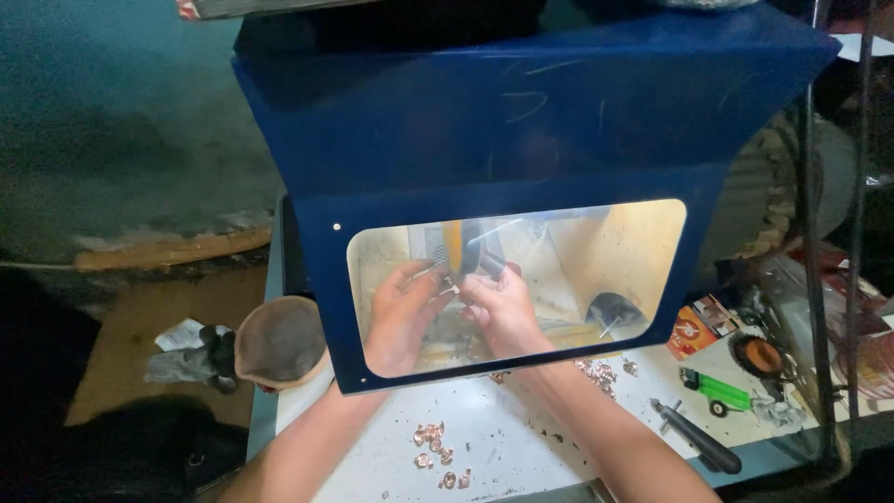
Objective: Polishing small metal jewelry components by holding them against a high-speed rotating wheel inside a protective enclosure.
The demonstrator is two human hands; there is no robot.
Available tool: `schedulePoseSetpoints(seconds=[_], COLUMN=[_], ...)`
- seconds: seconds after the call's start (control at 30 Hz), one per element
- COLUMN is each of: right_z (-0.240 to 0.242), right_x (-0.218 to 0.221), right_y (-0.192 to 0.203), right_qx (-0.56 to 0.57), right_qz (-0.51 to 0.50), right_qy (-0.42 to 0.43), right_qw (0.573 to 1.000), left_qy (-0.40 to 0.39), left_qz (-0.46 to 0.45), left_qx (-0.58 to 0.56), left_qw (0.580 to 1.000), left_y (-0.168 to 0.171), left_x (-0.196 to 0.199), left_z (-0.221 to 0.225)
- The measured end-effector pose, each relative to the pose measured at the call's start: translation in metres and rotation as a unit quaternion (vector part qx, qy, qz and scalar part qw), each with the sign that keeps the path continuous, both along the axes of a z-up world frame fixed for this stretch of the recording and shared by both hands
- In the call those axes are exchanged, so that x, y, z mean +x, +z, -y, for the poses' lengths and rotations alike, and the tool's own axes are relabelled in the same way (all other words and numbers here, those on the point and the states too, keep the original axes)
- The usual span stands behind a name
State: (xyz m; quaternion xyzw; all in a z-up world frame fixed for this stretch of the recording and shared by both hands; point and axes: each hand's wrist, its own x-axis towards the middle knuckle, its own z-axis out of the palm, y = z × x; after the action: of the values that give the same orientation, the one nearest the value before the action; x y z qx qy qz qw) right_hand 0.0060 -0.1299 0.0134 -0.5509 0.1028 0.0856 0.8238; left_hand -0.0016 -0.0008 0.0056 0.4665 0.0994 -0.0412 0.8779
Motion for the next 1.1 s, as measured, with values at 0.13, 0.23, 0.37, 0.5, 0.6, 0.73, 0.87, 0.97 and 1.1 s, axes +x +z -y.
schedulePoseSetpoints(seconds=[0.13,0.23,0.37,0.5,0.6,0.73,0.87,0.97,1.1], right_z=[0.001,0.004,0.001,0.007,0.006,0.002,0.004,0.001,0.005], right_x=[0.006,0.007,-0.001,0.007,0.013,0.005,0.000,-0.007,-0.002], right_y=[-0.007,-0.006,0.010,-0.020,-0.042,-0.033,-0.025,-0.010,-0.008], right_qx=[0.011,0.007,-0.001,-0.074,-0.124,-0.159,-0.200,-0.178,-0.190], right_qz=[0.007,0.011,0.009,0.043,0.086,0.100,0.116,0.112,0.132], right_qy=[-0.007,0.005,-0.001,-0.001,-0.005,-0.020,-0.029,-0.037,-0.043], right_qw=[1.000,1.000,1.000,0.996,0.989,0.982,0.973,0.977,0.972], left_qy=[-0.014,-0.011,-0.001,0.005,0.014,0.039,0.032,0.016,0.010], left_qz=[0.011,0.012,0.011,-0.001,0.022,0.025,0.039,0.062,0.102], left_qx=[-0.008,-0.023,-0.044,0.035,0.160,0.201,0.242,0.256,0.284], left_qw=[1.000,1.000,0.999,0.999,0.987,0.978,0.969,0.965,0.953], left_y=[-0.003,-0.004,-0.010,-0.005,-0.014,-0.015,-0.012,-0.010,-0.008], left_x=[0.001,0.001,0.003,0.002,0.005,0.005,0.004,0.002,0.000], left_z=[-0.001,-0.001,-0.003,-0.003,-0.013,-0.014,-0.015,-0.016,-0.014])
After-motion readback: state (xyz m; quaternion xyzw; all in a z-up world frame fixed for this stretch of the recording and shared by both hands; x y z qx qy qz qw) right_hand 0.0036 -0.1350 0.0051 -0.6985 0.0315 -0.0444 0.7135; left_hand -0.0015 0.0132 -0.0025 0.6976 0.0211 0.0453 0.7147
